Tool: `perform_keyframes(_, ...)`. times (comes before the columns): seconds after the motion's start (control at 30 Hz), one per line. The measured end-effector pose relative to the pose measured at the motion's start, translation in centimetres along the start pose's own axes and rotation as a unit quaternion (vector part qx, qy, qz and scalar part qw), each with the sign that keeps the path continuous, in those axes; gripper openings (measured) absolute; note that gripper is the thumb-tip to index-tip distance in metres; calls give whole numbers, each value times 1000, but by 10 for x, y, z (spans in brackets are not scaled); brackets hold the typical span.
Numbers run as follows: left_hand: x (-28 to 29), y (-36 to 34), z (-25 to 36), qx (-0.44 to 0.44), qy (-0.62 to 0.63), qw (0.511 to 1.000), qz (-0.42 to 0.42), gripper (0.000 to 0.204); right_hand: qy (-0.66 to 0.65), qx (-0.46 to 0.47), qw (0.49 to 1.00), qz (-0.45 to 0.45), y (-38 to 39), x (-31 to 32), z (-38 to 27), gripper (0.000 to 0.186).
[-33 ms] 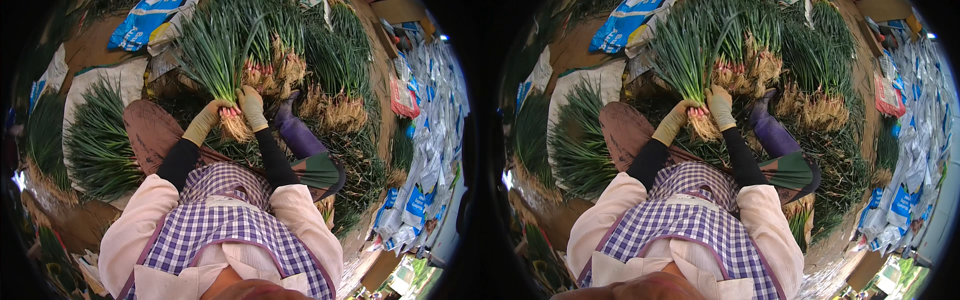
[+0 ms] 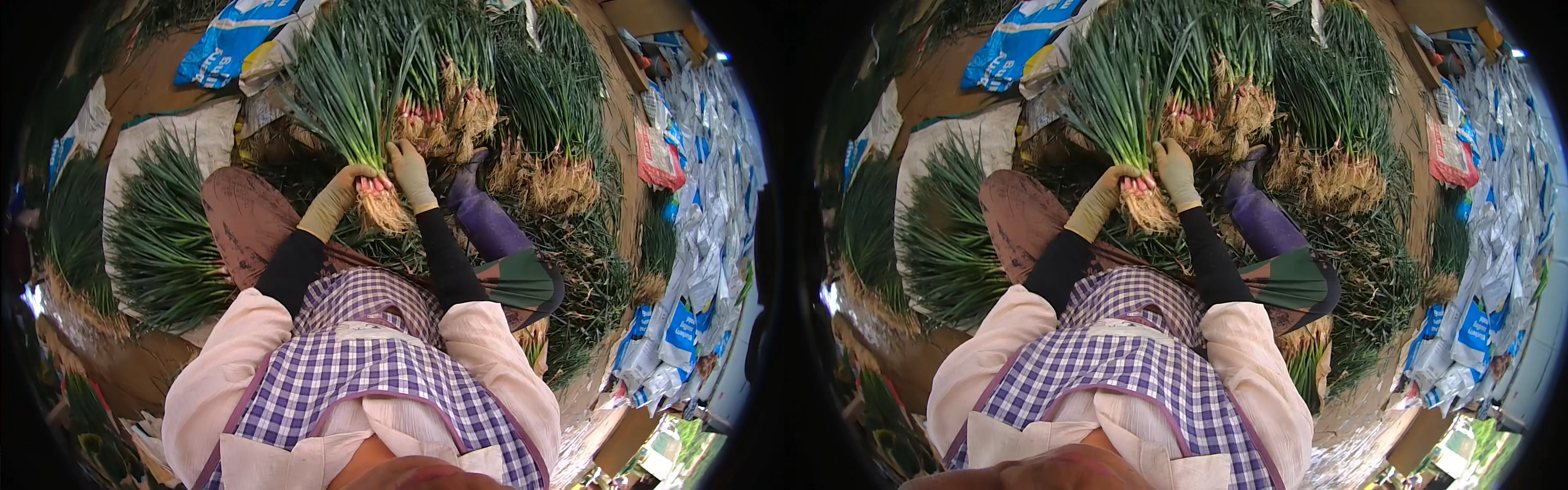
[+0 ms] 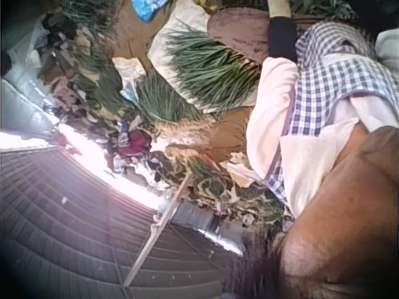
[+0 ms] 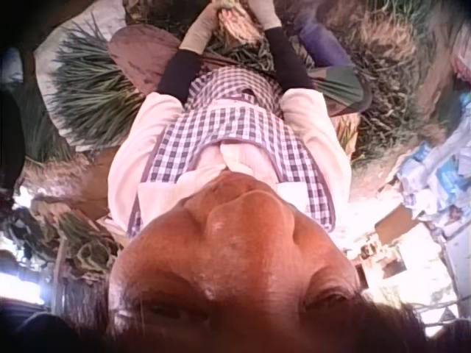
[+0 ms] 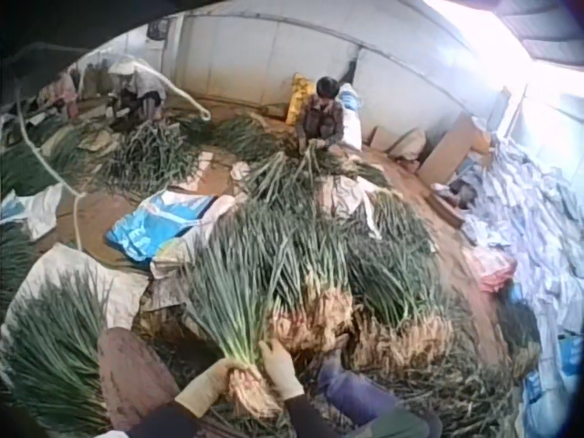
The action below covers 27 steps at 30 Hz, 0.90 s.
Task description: The person gathers green onions by hand, aligns the roots, and ties them into bundles using rubber bands. The person places each finished bundle onto a pile beside them.
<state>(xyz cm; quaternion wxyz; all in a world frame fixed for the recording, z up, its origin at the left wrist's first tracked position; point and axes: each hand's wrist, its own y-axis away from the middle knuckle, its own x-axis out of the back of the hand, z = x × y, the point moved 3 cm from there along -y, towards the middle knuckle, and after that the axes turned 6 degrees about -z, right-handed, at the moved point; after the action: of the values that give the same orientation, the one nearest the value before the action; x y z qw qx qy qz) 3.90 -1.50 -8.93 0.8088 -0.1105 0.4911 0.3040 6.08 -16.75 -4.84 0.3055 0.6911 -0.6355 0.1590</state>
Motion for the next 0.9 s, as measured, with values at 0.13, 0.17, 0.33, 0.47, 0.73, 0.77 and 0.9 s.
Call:
perform_keyframes(0.13,-11,-1,10,-24,139,989,-34,46,-501,-150,832,-186,2,-1,-16,26)
perform_keyframes(0.17,-11,1,11,-20,145,989,-33,48,-494,-147,842,-159,3,-3,-25,24)
perform_keyframes(0.33,-27,3,5,-88,88,992,3,52,-553,-176,804,-126,2,-17,-10,21)
perform_keyframes(0.47,-56,9,20,-106,106,968,-200,57,-459,-144,811,-333,2,5,-5,21)
perform_keyframes(0.73,-10,-11,32,-180,102,970,-131,47,201,-75,976,-38,-68,107,14,45)
perform_keyframes(0.77,-11,-14,27,-175,108,973,-103,42,217,-88,971,-36,-78,111,19,48)
perform_keyframes(0.9,-10,-16,27,-176,128,971,-98,49,199,-82,977,0,-97,92,54,47)
